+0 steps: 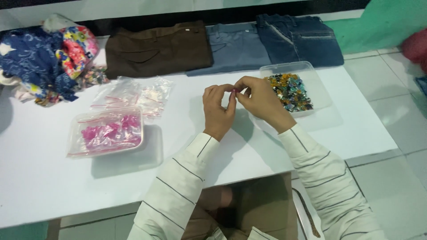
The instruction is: The person sorts colorful buttons from a plastic container into small zip-lock bags. They pick buttons by hand, place them on the table, then transfer them into bags and seal them. Folded pants and other clothing items are visible on the table.
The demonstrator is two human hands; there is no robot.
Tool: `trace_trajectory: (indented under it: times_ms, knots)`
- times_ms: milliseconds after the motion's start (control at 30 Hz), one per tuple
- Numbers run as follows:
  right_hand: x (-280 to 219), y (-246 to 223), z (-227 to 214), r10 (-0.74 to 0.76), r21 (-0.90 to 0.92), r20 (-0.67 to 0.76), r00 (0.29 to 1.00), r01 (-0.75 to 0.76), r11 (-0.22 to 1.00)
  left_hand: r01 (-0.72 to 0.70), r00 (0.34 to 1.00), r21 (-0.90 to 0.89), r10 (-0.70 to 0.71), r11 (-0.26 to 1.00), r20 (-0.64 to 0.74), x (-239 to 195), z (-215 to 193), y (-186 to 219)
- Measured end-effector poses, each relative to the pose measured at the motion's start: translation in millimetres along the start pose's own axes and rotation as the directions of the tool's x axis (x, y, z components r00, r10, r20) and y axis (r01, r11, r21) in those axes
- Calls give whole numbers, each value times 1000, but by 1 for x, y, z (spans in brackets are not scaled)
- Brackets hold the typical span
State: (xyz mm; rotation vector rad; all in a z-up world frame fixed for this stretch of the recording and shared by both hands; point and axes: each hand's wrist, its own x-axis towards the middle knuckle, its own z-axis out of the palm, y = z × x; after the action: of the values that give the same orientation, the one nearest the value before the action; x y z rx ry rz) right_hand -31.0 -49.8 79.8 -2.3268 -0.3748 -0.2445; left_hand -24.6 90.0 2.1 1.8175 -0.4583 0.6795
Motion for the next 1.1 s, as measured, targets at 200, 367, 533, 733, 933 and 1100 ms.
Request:
trace_trajectory:
  times_ms: [200, 367, 533, 733, 933, 1100]
  knots:
    - [16, 1, 40, 71, -14, 30, 997, -71, 997, 113, 992, 158, -120, 981, 36, -4, -30, -20]
    - [24, -3, 60, 120, -102, 88, 989, -111, 989, 221, 956, 368, -276, 903, 103, -4, -45, -35]
    - [28, 15, 79, 129, -141, 114, 985, -113, 984, 289, 905, 478, -399, 830, 145, -4, -45, -51]
    - [20, 7, 77, 80, -78, 109, 991, -72, 994, 250, 917, 505, -369, 826, 150, -3, -44, -56]
    - [19, 5, 76, 85, -6, 84, 993, -85, 996, 257, 916, 505, -374, 824, 144, 2, -45, -57]
    - [20, 29, 89, 41, -43, 26, 999, -40, 998, 166, 952, 498, -271, 851, 146, 0, -44, -74]
